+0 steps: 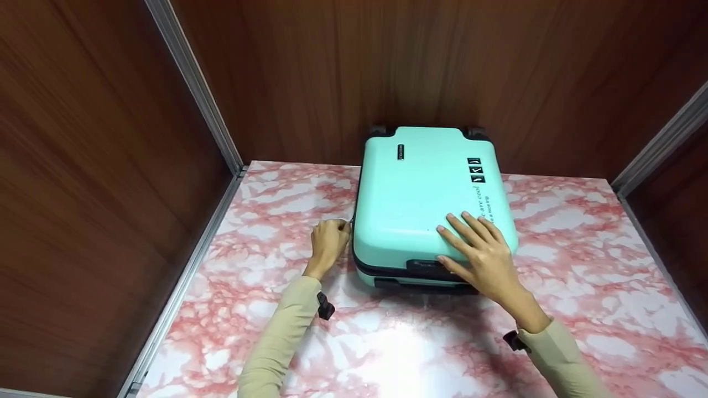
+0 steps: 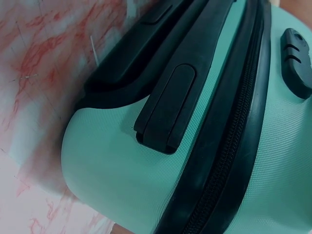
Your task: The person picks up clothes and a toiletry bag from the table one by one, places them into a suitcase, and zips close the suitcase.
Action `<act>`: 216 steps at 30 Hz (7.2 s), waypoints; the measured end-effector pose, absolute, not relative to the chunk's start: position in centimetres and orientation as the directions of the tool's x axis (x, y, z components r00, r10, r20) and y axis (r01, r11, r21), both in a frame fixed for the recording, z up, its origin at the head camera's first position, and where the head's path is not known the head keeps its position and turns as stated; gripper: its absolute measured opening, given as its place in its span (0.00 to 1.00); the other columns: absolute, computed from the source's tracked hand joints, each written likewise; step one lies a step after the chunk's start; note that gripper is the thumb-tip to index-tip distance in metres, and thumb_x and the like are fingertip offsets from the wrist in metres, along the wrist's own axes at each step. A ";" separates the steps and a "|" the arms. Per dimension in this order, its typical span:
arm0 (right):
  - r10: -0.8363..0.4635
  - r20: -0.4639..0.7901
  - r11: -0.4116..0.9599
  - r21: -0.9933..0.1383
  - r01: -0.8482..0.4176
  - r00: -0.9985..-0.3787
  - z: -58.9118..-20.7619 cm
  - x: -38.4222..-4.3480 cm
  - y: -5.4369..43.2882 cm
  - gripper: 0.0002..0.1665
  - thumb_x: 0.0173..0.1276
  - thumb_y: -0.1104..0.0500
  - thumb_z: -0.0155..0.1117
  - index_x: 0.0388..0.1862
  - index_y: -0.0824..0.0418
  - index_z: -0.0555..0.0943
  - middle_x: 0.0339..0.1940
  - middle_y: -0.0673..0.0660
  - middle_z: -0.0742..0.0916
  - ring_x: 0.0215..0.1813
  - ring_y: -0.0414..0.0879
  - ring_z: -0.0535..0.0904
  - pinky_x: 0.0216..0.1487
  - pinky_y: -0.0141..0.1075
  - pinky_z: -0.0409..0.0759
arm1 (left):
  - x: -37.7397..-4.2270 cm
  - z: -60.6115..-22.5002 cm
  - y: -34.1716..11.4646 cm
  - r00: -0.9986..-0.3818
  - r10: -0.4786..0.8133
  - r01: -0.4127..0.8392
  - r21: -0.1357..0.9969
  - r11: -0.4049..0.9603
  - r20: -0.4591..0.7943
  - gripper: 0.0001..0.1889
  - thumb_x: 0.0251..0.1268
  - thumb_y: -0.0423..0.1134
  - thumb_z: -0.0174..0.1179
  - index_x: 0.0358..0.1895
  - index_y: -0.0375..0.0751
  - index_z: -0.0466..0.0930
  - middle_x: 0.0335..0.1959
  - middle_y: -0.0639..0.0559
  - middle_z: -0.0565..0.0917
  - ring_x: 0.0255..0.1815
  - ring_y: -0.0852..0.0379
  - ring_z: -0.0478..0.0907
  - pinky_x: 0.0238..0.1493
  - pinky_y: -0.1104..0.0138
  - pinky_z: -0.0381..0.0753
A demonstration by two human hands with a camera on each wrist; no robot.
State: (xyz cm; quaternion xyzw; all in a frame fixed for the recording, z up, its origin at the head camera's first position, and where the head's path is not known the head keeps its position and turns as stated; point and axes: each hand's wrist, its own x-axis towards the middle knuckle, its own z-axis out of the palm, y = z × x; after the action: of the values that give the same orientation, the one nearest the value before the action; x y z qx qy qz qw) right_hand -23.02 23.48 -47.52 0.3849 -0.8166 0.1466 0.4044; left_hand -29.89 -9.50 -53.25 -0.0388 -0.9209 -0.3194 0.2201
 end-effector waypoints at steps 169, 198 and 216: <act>0.058 0.807 0.824 -0.370 -0.428 -0.587 -47.0 -25.2 27.8 0.22 0.65 0.59 0.53 0.52 0.67 0.85 0.55 0.69 0.84 0.51 0.71 0.78 0.50 0.65 0.73 | -21.4 -47.6 -3.3 -0.962 -0.116 0.102 0.717 0.689 0.247 0.43 0.74 0.63 0.39 0.68 0.19 0.63 0.46 0.24 0.82 0.44 0.32 0.82 0.48 0.47 0.79; 0.010 0.849 0.864 -0.273 -0.423 -0.528 -47.4 -22.4 27.1 0.21 0.65 0.61 0.54 0.53 0.64 0.85 0.56 0.73 0.81 0.55 0.74 0.77 0.34 0.65 0.78 | -21.4 -47.4 -3.8 -0.970 -0.149 0.071 0.806 0.588 0.194 0.46 0.70 0.64 0.47 0.73 0.24 0.57 0.54 0.26 0.79 0.54 0.33 0.78 0.57 0.46 0.74; 0.076 0.793 0.818 -0.396 -0.417 -0.605 -47.2 -22.2 27.2 0.21 0.68 0.66 0.58 0.59 0.63 0.82 0.62 0.71 0.78 0.64 0.69 0.73 0.54 0.64 0.73 | -21.2 -47.5 -6.0 -0.967 -0.162 0.078 0.834 0.546 0.197 0.35 0.74 0.58 0.50 0.70 0.33 0.65 0.48 0.38 0.81 0.41 0.46 0.81 0.44 0.50 0.78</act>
State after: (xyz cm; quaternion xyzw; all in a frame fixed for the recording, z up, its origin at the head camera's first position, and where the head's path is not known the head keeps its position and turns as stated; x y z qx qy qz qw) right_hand -22.23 27.19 -47.19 0.1003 -0.8493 0.2845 0.4332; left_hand -21.22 -6.04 -47.46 0.0240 -0.8699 -0.4761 0.1264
